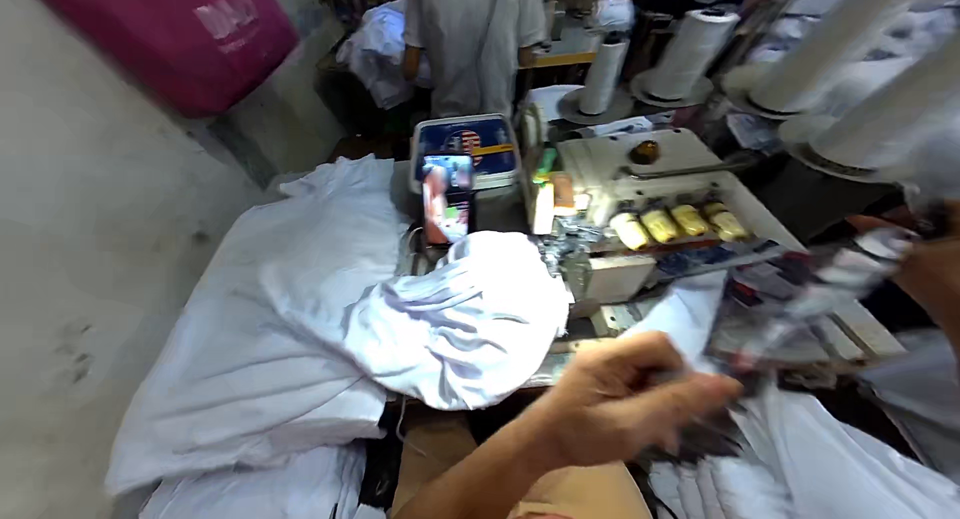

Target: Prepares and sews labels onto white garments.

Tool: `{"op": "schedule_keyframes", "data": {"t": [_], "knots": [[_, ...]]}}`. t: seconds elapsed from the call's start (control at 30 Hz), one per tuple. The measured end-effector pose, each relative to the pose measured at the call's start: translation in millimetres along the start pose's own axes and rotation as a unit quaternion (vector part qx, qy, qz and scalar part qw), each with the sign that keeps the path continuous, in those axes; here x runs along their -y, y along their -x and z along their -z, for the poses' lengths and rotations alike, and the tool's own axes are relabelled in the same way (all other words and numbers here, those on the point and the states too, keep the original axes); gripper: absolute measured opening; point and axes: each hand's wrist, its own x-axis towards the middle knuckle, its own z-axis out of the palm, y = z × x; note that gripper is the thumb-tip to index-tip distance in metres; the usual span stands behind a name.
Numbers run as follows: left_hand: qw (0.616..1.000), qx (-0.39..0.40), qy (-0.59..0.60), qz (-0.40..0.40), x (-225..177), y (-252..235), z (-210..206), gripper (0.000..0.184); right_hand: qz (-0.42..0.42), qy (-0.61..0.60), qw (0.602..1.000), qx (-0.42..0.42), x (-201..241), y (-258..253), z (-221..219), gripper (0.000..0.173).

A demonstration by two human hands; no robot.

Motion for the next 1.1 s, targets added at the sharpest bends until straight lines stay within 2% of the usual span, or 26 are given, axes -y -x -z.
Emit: {"op": "schedule_keyframes", "data": {"t": [0.07, 0.17, 0.27, 0.37, 0.47, 0.53, 0.6, 0.67, 0.77, 0.87, 0.93, 1.0, 1.07, 1.1], "knots": [[0.994, -0.080, 0.031, 0.064, 2.0, 6.4, 10.5, 0.019, -0.021, -0.006, 0.998, 0.060, 33.6, 10.2, 15.2, 0.030], [0.959, -0.232, 0.090, 0.135, 4.3, 4.6, 24.3, 0.036, 0.026, -0.088, 0.977, 0.190, 25.0, 2.6, 11.7, 0.020], [0.927, -0.327, 0.120, 0.139, 0.5, 0.5, 33.5, 0.037, -0.016, -0.247, 0.913, 0.324, 23.5, 2.1, 11.1, 0.017], [0.915, -0.362, 0.118, 0.131, -3.4, -1.7, 39.0, 0.035, -0.034, -0.353, 0.872, 0.338, 25.6, 0.1, 3.2, 0.012], [0.920, -0.359, 0.101, 0.122, -0.7, 3.6, 41.7, 0.033, -0.045, -0.372, 0.890, 0.261, 31.1, -2.1, -17.6, 0.013], [0.935, -0.329, 0.056, 0.118, 5.4, 13.5, 42.4, 0.030, -0.056, -0.321, 0.925, 0.197, 38.8, -2.0, -30.1, 0.010], [0.953, -0.274, 0.002, 0.132, 10.3, 28.8, 44.8, 0.021, -0.031, -0.255, 0.954, 0.154, 43.0, -0.3, -39.9, 0.016], [0.957, -0.222, -0.039, 0.182, 12.2, 45.6, 45.3, 0.015, -0.006, -0.203, 0.969, 0.144, 38.3, -0.4, -47.7, 0.019], [0.947, -0.154, -0.109, 0.260, 12.2, 66.5, 41.5, 0.020, -0.002, -0.124, 0.975, 0.184, 26.8, -4.5, -48.9, 0.027], [0.941, -0.133, -0.139, 0.279, 17.3, 78.2, 40.1, 0.026, -0.004, -0.063, 0.990, 0.125, 33.1, -0.3, -27.5, 0.043], [0.939, -0.137, -0.148, 0.278, 21.0, 80.9, 39.3, 0.029, -0.019, -0.042, 0.997, 0.063, 52.7, 18.8, -7.0, 0.045], [0.942, -0.125, -0.158, 0.270, 21.2, 80.0, 39.1, 0.032, -0.002, -0.068, 0.998, 0.000, 75.6, 59.9, 3.2, 0.046], [0.946, -0.111, -0.162, 0.259, 20.0, 76.4, 36.2, 0.032, 0.034, -0.147, 0.989, -0.002, 100.6, 120.2, -3.4, 0.043], [0.948, -0.103, -0.158, 0.255, 18.0, 73.9, 34.0, 0.032, 0.058, -0.211, 0.975, 0.022, 111.8, 152.9, -14.6, 0.033]]}}
